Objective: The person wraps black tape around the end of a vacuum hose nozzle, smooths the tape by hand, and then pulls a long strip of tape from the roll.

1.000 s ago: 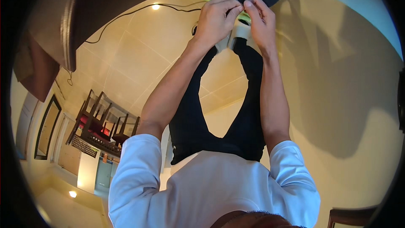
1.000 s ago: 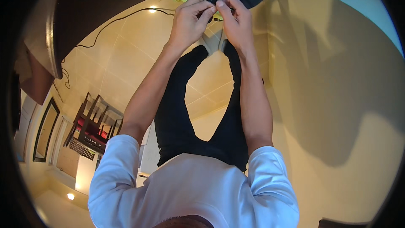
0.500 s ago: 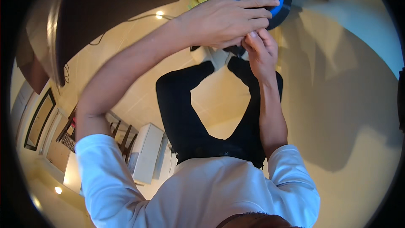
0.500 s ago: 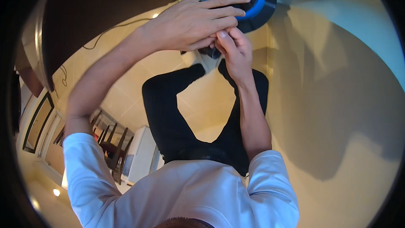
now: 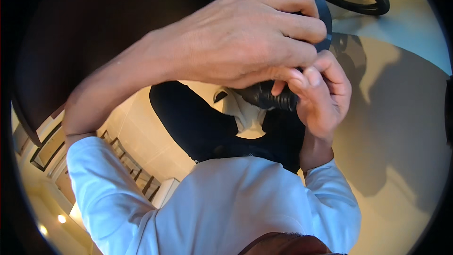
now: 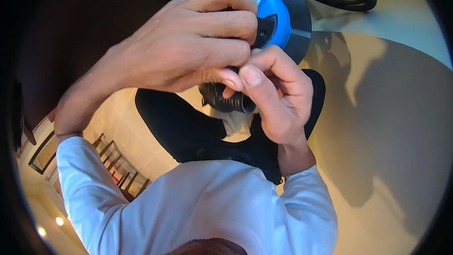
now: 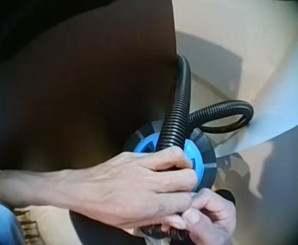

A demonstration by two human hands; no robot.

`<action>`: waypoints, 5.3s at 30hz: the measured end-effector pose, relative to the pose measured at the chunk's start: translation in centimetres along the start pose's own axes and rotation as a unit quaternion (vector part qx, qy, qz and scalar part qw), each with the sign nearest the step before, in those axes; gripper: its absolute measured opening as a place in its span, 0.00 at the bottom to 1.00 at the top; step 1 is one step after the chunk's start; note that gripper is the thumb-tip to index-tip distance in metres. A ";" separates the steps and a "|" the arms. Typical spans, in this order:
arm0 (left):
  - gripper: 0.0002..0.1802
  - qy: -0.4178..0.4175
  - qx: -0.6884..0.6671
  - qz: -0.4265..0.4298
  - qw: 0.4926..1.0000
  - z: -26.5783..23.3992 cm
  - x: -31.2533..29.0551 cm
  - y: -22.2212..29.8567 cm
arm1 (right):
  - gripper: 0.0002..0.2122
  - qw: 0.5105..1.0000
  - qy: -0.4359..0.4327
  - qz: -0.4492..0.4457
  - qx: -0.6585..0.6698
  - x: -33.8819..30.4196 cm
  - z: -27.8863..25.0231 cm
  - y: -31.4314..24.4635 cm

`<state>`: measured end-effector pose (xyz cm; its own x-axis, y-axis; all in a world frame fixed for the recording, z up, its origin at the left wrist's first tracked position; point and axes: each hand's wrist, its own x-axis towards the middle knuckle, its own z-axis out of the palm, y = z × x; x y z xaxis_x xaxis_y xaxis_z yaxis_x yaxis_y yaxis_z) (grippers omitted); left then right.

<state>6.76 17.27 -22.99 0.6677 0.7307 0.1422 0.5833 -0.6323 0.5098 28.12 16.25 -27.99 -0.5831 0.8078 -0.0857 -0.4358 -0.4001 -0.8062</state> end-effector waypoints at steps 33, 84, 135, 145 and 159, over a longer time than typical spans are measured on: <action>0.19 0.064 -0.536 0.007 0.842 9.6 -1.3 7.4 | 0.10 0.958 -0.220 0.010 -0.183 -8.5 -6.8 -1.6; 0.13 0.320 -0.224 -0.085 0.917 12.5 -6.2 1.9 | 0.11 0.998 0.036 0.060 0.000 -12.1 -2.6 4.4; 0.22 0.514 -0.256 -0.283 0.768 8.6 -13.3 11.6 | 0.26 0.985 -0.113 0.005 -0.130 -7.5 4.5 10.7; 0.09 0.521 -0.131 -0.265 0.801 7.5 -16.4 11.4 | 0.24 0.983 -0.171 0.050 -0.042 -6.0 3.1 11.3; 0.08 0.548 -0.084 -0.297 0.777 8.1 -18.8 10.7 | 0.16 0.961 -0.192 0.024 -0.197 -6.2 6.1 12.5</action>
<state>4.20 -5.33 -27.12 -0.5453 0.7195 0.4301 0.5087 -0.1238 0.8520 22.12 3.60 -33.95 -0.8390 0.5432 0.0323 -0.1525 -0.1778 -0.9722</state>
